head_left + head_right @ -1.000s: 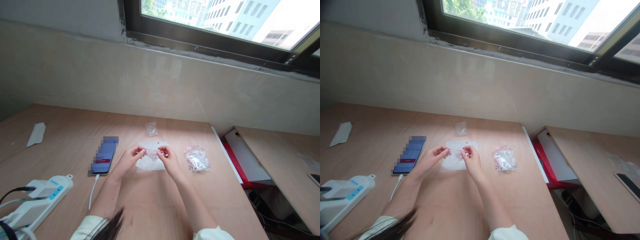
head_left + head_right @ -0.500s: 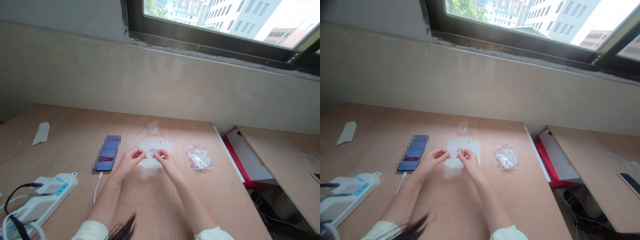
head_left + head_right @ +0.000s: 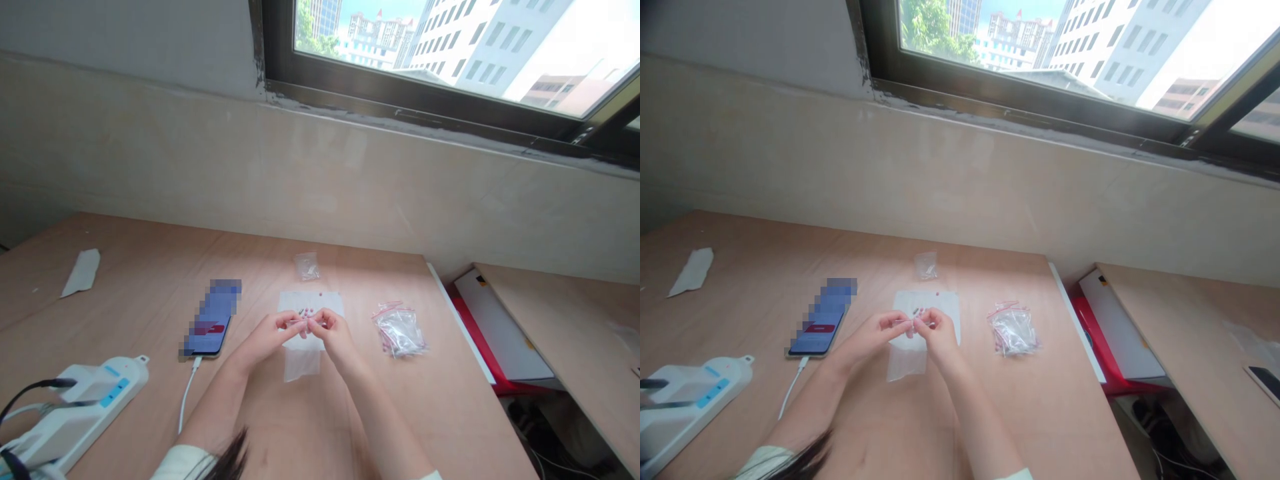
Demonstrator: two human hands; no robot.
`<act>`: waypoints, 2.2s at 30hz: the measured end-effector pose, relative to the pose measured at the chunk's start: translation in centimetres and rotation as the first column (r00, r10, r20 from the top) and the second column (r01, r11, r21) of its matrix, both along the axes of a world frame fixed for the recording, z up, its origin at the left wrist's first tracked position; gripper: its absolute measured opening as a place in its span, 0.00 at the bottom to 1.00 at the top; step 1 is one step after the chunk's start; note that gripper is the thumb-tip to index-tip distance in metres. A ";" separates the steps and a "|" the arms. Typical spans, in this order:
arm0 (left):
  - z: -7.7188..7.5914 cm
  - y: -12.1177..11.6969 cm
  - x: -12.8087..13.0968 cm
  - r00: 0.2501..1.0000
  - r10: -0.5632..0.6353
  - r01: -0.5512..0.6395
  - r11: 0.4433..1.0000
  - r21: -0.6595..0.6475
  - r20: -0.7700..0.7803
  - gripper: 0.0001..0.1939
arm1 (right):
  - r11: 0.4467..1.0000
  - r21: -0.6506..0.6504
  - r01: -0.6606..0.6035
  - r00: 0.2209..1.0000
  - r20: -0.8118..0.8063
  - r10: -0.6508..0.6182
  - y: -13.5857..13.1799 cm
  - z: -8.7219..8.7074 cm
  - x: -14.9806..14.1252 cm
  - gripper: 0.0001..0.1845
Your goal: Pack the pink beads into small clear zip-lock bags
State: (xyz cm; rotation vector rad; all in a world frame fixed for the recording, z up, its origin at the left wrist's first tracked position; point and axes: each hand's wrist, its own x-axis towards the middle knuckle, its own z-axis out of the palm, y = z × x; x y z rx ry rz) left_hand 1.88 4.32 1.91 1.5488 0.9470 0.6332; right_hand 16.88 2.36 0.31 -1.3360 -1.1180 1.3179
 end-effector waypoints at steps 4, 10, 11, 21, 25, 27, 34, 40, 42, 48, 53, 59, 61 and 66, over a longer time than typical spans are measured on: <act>-1.0 -0.4 -0.7 0.996 0.090 -0.091 0.995 -0.034 -0.016 0.14 | 0.999 -0.027 0.038 0.999 0.022 -0.037 -0.6 -0.7 -0.1 0.11; -2.2 0.2 -1.8 0.960 0.279 -0.277 0.959 -0.065 0.018 0.14 | 0.984 -0.158 -0.084 0.996 -0.056 0.076 -1.9 -2.6 -1.5 0.12; -2.6 0.4 -2.1 0.950 0.311 -0.310 0.950 -0.049 0.013 0.15 | 0.990 -0.136 -0.046 0.999 -0.026 0.043 -1.4 -2.8 -1.5 0.12; -7.2 -0.3 -3.4 0.856 0.469 -0.402 0.868 0.293 -0.215 0.09 | 0.930 0.130 0.345 0.762 0.540 -0.358 12.7 -1.1 -1.2 0.09; -7.3 -0.4 -3.3 0.849 0.459 -0.379 0.874 0.303 -0.261 0.08 | 0.885 0.363 0.290 0.542 0.700 -0.465 9.5 -1.9 1.0 0.13; -7.3 -0.3 -3.4 0.851 0.446 -0.361 0.881 0.307 -0.279 0.08 | 0.842 0.434 0.321 0.375 0.758 -0.534 5.8 -2.6 3.5 0.15; -7.5 -0.2 -3.4 0.857 0.416 -0.314 0.889 0.332 -0.305 0.08 | 0.859 0.286 0.424 0.125 0.921 -0.368 -3.9 -5.1 10.1 0.15; -7.3 -0.5 -3.6 0.870 0.403 -0.304 0.892 0.336 -0.283 0.08 | 0.838 0.318 0.443 0.265 0.847 -0.461 -4.2 -4.2 10.7 0.12; -7.5 -0.4 -3.7 0.871 0.412 -0.325 0.892 0.315 -0.268 0.08 | 0.806 0.349 0.479 0.322 0.784 -0.531 -3.9 -3.0 10.7 0.10; -4.9 -0.3 -2.7 0.903 0.406 -0.407 0.913 0.023 -0.142 0.13 | 0.821 0.460 0.337 0.618 0.549 -0.562 -3.5 0.8 6.9 0.06; 0.2 -1.2 -0.2 0.990 0.144 -0.144 0.989 -0.039 -0.006 0.14 | 0.894 0.444 0.059 0.804 0.510 -0.306 -3.6 1.4 1.2 0.08; 1.4 -1.5 -0.5 0.990 0.125 -0.118 0.988 -0.100 0.069 0.11 | 0.914 0.404 -0.037 0.850 0.493 -0.183 -3.8 1.6 -0.8 0.09; 1.5 -1.5 -0.9 0.989 0.123 -0.112 0.985 -0.132 0.080 0.11 | 0.931 0.363 -0.048 0.868 0.476 -0.141 -3.7 2.3 -0.9 0.07; 2.3 -1.2 -0.5 0.995 0.066 -0.055 0.988 -0.145 0.074 0.13 | 0.975 0.211 -0.063 0.920 0.390 -0.025 -2.4 3.8 -1.4 0.09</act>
